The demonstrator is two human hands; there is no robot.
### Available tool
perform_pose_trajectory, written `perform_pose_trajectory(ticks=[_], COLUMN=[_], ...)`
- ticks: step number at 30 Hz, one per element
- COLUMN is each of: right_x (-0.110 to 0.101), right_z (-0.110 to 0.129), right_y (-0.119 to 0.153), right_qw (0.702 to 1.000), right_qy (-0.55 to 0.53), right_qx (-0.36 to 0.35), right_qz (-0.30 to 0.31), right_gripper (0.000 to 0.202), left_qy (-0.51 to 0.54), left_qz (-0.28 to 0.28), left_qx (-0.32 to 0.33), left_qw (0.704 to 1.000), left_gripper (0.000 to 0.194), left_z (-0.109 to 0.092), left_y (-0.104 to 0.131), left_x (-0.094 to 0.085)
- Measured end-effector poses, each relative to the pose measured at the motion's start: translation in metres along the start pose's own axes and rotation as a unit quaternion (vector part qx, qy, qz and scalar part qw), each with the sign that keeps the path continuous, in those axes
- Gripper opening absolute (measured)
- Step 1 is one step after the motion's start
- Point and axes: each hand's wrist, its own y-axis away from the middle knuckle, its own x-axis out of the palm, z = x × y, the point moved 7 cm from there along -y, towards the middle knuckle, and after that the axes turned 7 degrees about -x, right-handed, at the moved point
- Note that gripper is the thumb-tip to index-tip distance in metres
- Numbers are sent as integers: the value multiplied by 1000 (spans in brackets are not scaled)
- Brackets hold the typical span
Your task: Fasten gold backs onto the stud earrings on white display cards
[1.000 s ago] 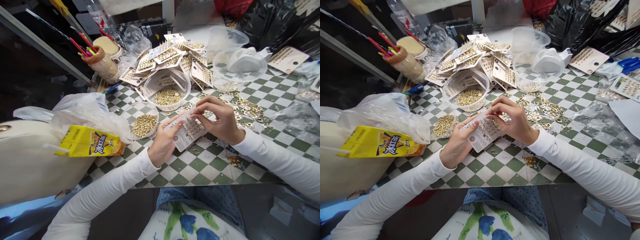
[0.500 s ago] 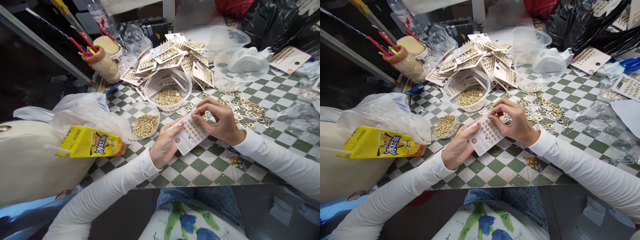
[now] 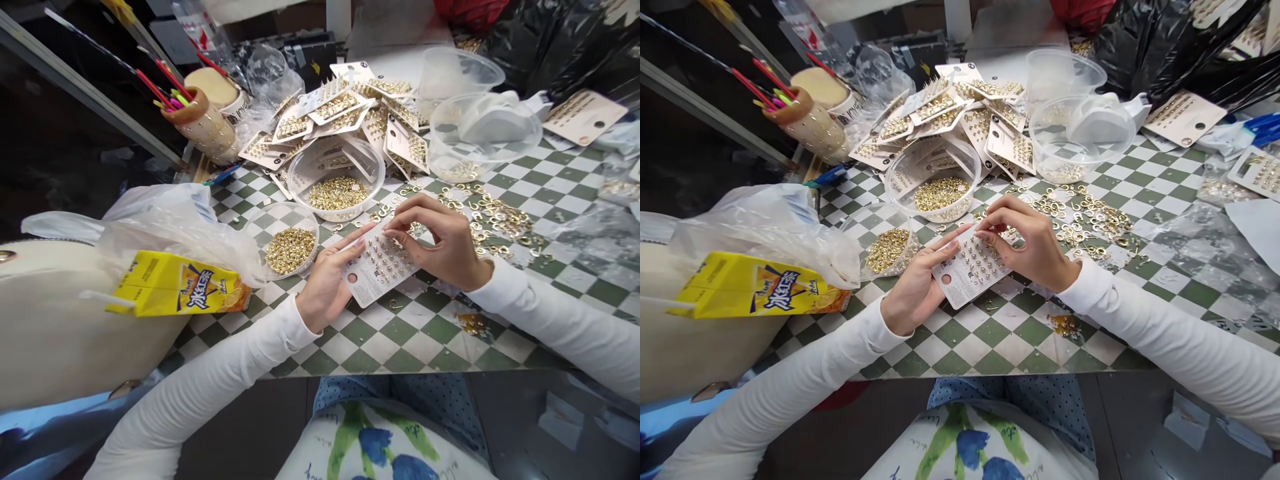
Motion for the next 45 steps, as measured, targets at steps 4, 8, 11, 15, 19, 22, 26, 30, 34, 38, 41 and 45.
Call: perform_pose_trajectory(ticks=[4, 8, 11, 15, 19, 22, 26, 30, 34, 38, 41, 45], right_x=[0, 1, 2, 3, 4, 4, 3, 1, 2, 2, 3, 4], right_z=[0, 0, 1, 1, 2, 3, 5, 7, 7, 7, 7, 6], right_y=[0, 0, 0, 0, 0, 0, 0, 0, 0, 0, 0, -1], right_qw=[1000, 1000, 1000, 1000, 1000, 999, 998, 998, 998, 998, 998, 999], right_qy=[2, 10, 16, 13, 17, 23, 43, 55, 52, 46, 36, 27], right_qx=[3, -5, -8, 1, 4, -2, -18, -28, -23, -18, -9, 7], right_qz=[-2, 0, 2, 7, 20, 28, 31, 30, 34, 37, 42, 47], right_gripper=[9, 9, 10, 10, 10, 9, 10, 9, 9, 9, 10, 9], left_qy=[17, 28, 30, 36, 38, 29, 17, 16, 19, 24, 24, 24], left_qz=[10, 5, 3, 8, 5, 0, -4, -12, -19, -26, -26, -28], left_qx=[-10, -23, -25, -27, -26, -26, -28, -24, -26, -29, -28, -31], left_qw=[1000, 999, 999, 999, 999, 999, 999, 1000, 999, 999, 999, 999], left_gripper=[28, 29, 31, 32, 31, 31, 33, 32, 31, 30, 30, 30], left_z=[2, 3, 3, 3, 4, 5, 4, 4, 6, 7, 7, 8], left_y=[-1, 0, 0, 0, 1, 2, 2, 2, 4, 5, 6, 6], left_x=[2, 3, 2, 1, 0, 0, 0, -1, -1, -1, -1, -1])
